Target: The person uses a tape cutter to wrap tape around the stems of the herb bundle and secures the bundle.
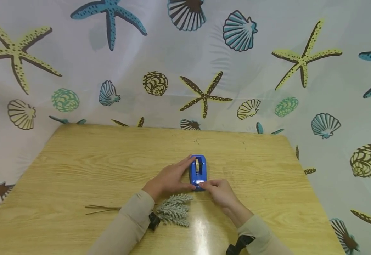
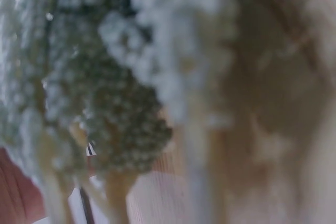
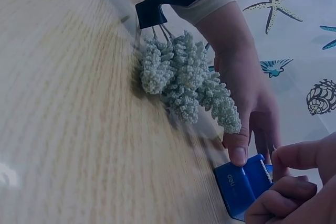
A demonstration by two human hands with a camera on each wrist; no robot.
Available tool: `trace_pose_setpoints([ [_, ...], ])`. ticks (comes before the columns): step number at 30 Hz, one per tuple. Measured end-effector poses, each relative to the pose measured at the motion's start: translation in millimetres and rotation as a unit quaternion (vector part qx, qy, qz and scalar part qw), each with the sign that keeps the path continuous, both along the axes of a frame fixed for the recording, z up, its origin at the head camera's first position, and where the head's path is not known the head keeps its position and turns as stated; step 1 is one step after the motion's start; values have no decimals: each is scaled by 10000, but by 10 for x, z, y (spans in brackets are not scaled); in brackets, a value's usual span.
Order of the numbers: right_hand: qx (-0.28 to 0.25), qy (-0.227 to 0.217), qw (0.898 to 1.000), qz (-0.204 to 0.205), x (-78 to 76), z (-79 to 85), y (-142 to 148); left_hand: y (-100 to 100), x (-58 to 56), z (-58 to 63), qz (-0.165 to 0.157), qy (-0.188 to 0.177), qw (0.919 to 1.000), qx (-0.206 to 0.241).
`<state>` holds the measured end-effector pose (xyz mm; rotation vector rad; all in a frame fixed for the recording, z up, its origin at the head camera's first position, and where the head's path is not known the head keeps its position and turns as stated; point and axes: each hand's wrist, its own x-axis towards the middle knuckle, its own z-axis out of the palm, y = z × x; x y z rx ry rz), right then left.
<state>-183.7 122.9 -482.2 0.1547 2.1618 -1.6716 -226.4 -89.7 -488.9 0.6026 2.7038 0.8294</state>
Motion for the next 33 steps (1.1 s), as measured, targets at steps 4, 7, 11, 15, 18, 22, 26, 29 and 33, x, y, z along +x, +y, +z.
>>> trace_pose_setpoints([
  [4,-53,2,10000,49,45,2,19,6,12,12,40,-44,10000,-37],
  [7,-6,42,10000,30,75,-9,34,19,23,22,49,-99,9999,-12],
  [11,8,25,10000,-19,103,-22,47,35,29,34,69,-151,9999,24],
  [15,-77,20,10000,-52,123,-5,49,38,22,37,116,-98,9999,11],
  [18,-154,-9,9999,-76,135,14,57,51,4,36,97,-113,9999,37],
  [22,-232,-48,9997,-112,148,26,69,84,-21,43,50,-181,9998,93],
  [26,-223,-26,9997,-113,169,20,74,102,-30,46,65,-228,9997,55],
  [29,-220,-57,9997,-98,202,13,71,98,-26,45,80,-259,9996,28],
  [33,-254,-81,9996,-136,240,-1,67,90,-14,47,69,-248,9997,37],
])
